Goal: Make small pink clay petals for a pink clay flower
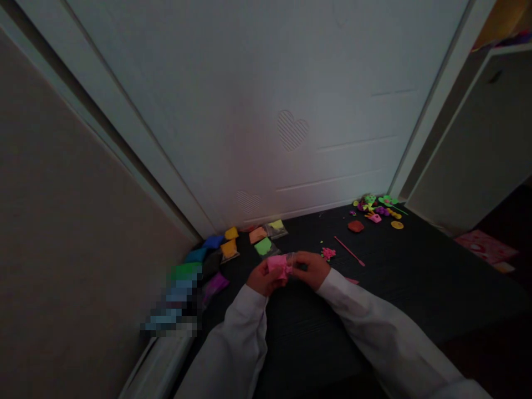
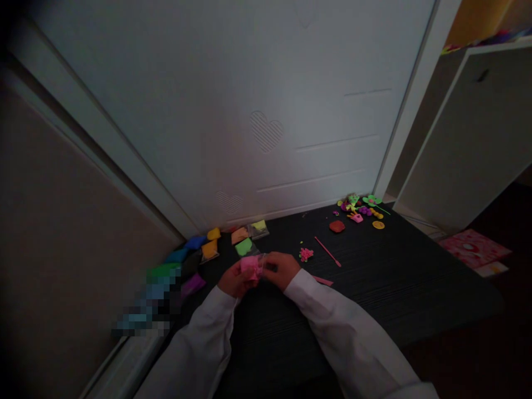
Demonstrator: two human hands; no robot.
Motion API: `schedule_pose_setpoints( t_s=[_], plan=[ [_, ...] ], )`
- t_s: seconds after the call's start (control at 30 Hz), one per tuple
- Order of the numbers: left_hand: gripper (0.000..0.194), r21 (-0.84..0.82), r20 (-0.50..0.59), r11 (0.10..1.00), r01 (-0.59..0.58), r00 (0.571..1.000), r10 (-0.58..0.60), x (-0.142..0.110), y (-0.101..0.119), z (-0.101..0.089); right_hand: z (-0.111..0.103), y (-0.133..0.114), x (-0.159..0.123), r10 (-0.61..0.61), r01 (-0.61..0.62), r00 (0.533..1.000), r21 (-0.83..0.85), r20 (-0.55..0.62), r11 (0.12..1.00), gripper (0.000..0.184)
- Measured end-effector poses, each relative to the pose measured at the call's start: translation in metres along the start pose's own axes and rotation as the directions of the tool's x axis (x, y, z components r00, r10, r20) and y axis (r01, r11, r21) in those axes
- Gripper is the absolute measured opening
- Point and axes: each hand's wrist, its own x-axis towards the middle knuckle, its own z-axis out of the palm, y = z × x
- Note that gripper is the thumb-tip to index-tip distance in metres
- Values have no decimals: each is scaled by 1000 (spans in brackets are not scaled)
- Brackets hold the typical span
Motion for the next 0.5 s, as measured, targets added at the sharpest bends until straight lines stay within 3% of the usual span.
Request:
schedule_pose_setpoints(
  t_s=[0.5],
  plan=[
    [44, -76, 43, 997, 7, 999, -3, 4, 7, -8, -10, 1, 3, 58, -60, 998, 206, 13, 977, 14]
  ],
)
